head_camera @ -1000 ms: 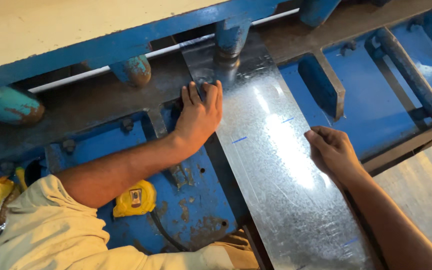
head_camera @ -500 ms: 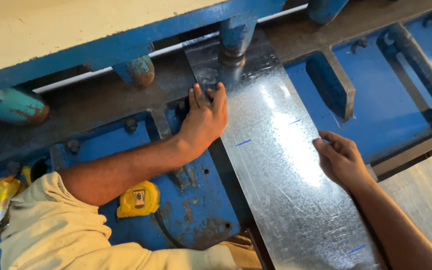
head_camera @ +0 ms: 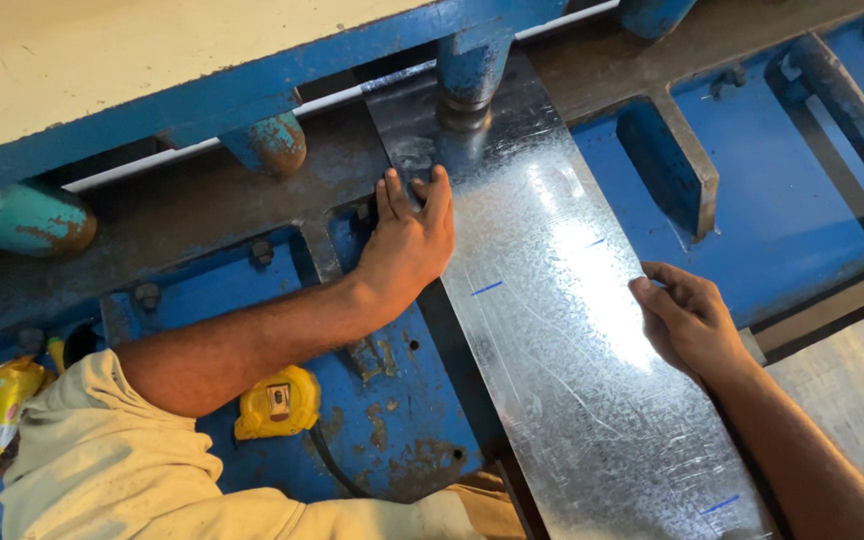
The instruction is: The person operates a hydraulic guillotine shear to cut a large metal sheet. They align the sheet with pre-marked blue lines, press the foot pedal to activate the blade, and cut the sheet into smaller rectangular pieces. The cut pieces are then removed from the machine bed.
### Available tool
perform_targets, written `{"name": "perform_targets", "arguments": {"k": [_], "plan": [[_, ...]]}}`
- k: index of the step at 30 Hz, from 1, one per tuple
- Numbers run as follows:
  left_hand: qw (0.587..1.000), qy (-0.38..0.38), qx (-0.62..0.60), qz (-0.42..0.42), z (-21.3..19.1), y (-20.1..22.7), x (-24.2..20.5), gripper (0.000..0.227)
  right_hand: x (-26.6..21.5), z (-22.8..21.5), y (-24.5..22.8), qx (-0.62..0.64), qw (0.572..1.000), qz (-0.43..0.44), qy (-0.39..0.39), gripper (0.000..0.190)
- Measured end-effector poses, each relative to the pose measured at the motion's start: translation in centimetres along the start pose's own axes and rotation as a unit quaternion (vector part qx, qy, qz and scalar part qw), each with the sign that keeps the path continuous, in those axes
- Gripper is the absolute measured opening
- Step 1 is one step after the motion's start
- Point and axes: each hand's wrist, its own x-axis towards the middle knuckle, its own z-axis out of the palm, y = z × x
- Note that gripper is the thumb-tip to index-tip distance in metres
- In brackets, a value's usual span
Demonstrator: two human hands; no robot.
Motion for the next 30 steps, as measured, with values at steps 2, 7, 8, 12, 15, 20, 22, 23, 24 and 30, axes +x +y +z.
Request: {"name": "perform_targets", "arguments": {"k": [2, 7, 8, 12, 15, 20, 22, 23, 24, 30], "plan": [[1.000, 0.004, 0.005, -0.002, 0.1, 0.0, 0.0, 0.034, 0.0, 0.1, -0.2, -0.015, 1.000, 0.005, 0.009, 0.039], [1.000, 0.000, 0.012, 0.009, -0.1, -0.1, 0.2, 0.034, -0.1, 0.0, -0.1, -0.034, 0.999, 0.004, 0.022, 0.040], [1.000, 0.006, 0.016, 0.008, -0.3, 0.0, 0.4, 0.034, -0.2, 0.0, 0.0, -0.041, 0.999, 0.002, 0.025, 0.040], [1.000, -0.007, 0.008, -0.003, -1.3, 0.1, 0.9, 0.036, -0.2, 0.0, -0.2, -0.087, 0.996, -0.002, 0.038, 0.043], [1.000, -0.009, 0.014, -0.009, -2.0, 0.1, 1.3, 0.038, -0.4, -0.1, -1.0, -0.152, 0.988, 0.000, 0.035, 0.046], [0.999, -0.025, 0.042, 0.002, -2.8, 0.0, 1.9, 0.041, -0.3, -0.2, -1.3, -0.148, 0.989, 0.011, 0.023, 0.047], [0.999, -0.019, 0.049, 0.009, -2.8, -0.1, 1.9, 0.042, -0.2, -0.2, -1.1, -0.154, 0.988, 0.013, 0.020, 0.047], [0.998, -0.016, 0.054, 0.011, -2.9, -0.1, 1.9, 0.042, -0.2, -0.3, -1.0, -0.156, 0.988, 0.012, 0.020, 0.047], [0.999, -0.016, 0.050, 0.011, -2.9, -0.1, 2.0, 0.042, -0.2, -0.3, -0.9, -0.157, 0.987, 0.012, 0.021, 0.047], [0.998, -0.025, 0.047, 0.021, -2.7, -0.2, 1.8, 0.036, -0.3, -0.3, -0.9, -0.138, 0.990, 0.015, 0.009, 0.047]]}}
